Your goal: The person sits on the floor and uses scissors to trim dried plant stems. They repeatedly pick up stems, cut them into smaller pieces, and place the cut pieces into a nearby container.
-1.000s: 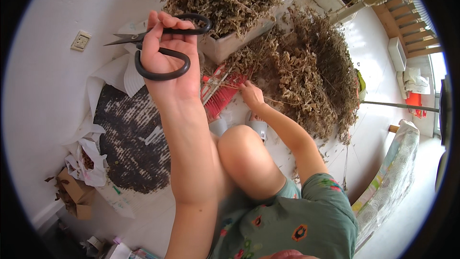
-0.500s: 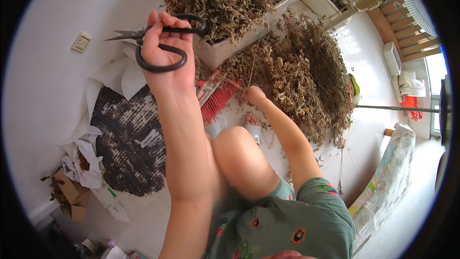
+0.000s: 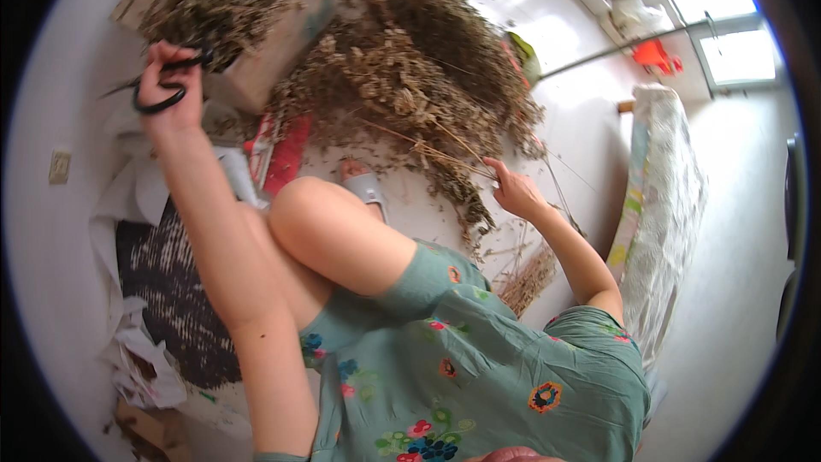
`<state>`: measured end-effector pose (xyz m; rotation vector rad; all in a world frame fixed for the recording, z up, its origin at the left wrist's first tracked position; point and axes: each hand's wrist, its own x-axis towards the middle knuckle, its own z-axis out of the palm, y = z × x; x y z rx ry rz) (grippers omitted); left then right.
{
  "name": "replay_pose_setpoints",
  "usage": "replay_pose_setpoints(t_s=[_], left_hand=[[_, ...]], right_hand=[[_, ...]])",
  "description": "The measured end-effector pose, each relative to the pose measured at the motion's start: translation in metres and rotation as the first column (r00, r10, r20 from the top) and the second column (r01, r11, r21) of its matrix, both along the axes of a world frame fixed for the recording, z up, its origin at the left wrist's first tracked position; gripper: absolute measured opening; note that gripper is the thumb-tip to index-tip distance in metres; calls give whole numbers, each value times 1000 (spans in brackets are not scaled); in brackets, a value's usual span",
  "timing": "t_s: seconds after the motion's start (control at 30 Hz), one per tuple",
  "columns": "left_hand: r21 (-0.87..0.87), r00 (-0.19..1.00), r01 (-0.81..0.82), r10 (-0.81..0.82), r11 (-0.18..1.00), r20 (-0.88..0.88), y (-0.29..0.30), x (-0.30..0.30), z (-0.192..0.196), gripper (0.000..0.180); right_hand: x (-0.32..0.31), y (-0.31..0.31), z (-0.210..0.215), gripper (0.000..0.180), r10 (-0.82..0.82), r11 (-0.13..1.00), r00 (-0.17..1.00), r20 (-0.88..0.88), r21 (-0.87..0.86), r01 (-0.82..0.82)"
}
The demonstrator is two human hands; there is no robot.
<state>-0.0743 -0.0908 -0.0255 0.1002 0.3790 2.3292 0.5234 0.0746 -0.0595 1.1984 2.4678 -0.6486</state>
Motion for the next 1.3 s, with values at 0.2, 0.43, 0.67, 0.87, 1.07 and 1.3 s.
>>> replay_pose_setpoints(t_s=[0.2, 0.43, 0.67, 0.87, 1.07, 1.3], left_hand=[[-84, 985, 131, -140, 988, -104, -11, -38, -26, 14], [-242, 980, 156, -181, 958, -87, 5, -45, -44, 16], [-324, 970, 185, -226, 928, -93, 11, -2, -33, 14], [-299, 986, 121, -149, 946, -72, 19, 26, -25, 16], [-355, 991, 35, -78, 934, -108, 31, 41, -19, 20], [-388, 982, 35, -105, 921, -160, 41, 63, -3, 24]], right_hand=[[276, -84, -18, 27, -523, 793, 843, -126, 289, 536], [427, -247, -57, 24, -901, 166, 350, -256, 542, 824], [417, -258, -91, 26, -973, 110, -43, 227, 619, 778], [352, -151, -159, 45, -893, 298, 124, 432, 364, 882], [146, -24, -183, 47, -389, 855, 921, -13, 367, 366], [-64, 84, -178, 49, -140, 894, 971, -194, 397, 208]])
